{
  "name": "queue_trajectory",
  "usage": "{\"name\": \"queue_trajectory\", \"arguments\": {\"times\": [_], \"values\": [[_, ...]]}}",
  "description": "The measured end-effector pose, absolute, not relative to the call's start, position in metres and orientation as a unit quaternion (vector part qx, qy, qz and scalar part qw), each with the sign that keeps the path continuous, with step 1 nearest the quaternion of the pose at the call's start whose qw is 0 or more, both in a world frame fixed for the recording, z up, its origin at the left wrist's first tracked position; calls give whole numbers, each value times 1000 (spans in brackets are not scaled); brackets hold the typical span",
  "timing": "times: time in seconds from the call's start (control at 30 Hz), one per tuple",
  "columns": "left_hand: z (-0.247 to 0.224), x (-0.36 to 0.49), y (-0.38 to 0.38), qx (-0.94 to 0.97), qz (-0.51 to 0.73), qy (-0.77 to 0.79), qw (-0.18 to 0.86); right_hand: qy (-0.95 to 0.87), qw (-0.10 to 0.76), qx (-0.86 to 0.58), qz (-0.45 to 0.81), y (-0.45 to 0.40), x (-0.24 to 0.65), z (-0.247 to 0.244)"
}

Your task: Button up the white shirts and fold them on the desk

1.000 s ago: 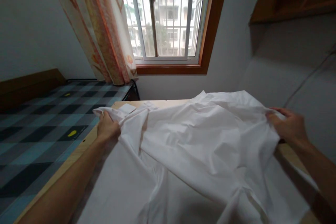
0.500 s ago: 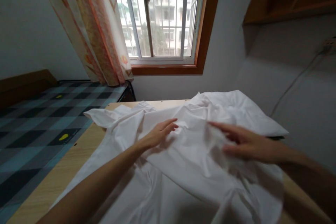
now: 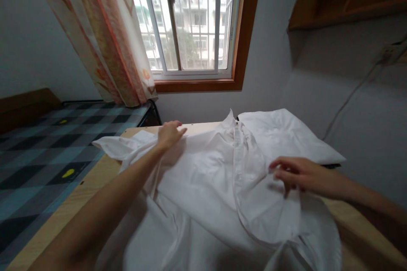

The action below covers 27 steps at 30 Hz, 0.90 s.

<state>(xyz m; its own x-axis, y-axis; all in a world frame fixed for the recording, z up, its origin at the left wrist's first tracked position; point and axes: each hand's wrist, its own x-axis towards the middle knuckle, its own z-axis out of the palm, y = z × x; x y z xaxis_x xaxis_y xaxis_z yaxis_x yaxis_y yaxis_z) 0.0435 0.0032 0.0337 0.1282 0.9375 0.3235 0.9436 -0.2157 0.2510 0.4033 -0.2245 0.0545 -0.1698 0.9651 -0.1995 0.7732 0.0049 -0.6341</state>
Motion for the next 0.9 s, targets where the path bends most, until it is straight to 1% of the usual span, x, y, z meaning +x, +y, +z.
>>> {"name": "queue_trajectory", "arguments": {"times": [0.03, 0.1, 0.13, 0.17, 0.23, 0.3, 0.33, 0.37, 0.4, 0.43, 0.47, 0.5, 0.57, 0.6, 0.63, 0.67, 0.7, 0.73, 0.8, 0.87, 0.9], "values": [[38, 27, 18, -725, -201, -658, 12, -679, 190, -646, 294, -204, 409, 58], [39, -2, 38, -717, -180, -673, -34, -648, 273, -681, 208, -158, 409, 60], [36, -11, 43, -719, -166, -671, -73, -634, 297, -694, 170, -133, 404, 59], [32, -18, 45, -722, -151, -664, -120, -627, 299, -705, 145, -109, 396, 55], [21, -23, 43, -723, -135, -639, -225, -618, 252, -733, 129, -66, 374, 43], [12, -23, 39, -726, -145, -594, -314, -622, 175, -751, 134, -37, 354, 31], [10, -24, 37, -733, -162, -569, -336, -626, 142, -754, 136, -28, 347, 27], [10, -27, 36, -741, -187, -553, -331, -630, 119, -755, 135, -22, 344, 26], [12, -30, 35, -748, -221, -550, -299, -634, 106, -754, 133, -20, 344, 27], [17, -35, 34, -749, -260, -559, -241, -636, 112, -754, 122, -20, 347, 31], [23, -40, 34, -741, -302, -577, -165, -636, 139, -753, 94, -22, 352, 36], [30, -45, 34, -723, -338, -596, -81, -636, 180, -749, 48, -24, 359, 43], [46, -51, 34, -674, -381, -629, 64, -622, 287, -724, -85, -28, 371, 54], [52, -51, 35, -652, -393, -639, 113, -609, 328, -707, -148, -28, 375, 57], [56, -50, 37, -637, -397, -645, 147, -600, 344, -697, -191, -27, 378, 57], [59, -47, 40, -630, -390, -650, 170, -598, 327, -702, -206, -24, 380, 54], [58, -44, 43, -633, -368, -656, 180, -600, 288, -719, -200, -19, 380, 49], [55, -41, 47, -644, -328, -667, 181, -600, 239, -741, -183, -14, 381, 42], [43, -36, 53, -665, -210, -699, 159, -583, 144, -789, -125, -6, 383, 27], [28, -35, 55, -667, -108, -725, 136, -561, 92, -819, -76, -3, 386, 16], [21, -34, 53, -668, -84, -727, 137, -559, 81, -823, -62, -4, 387, 13]]}}
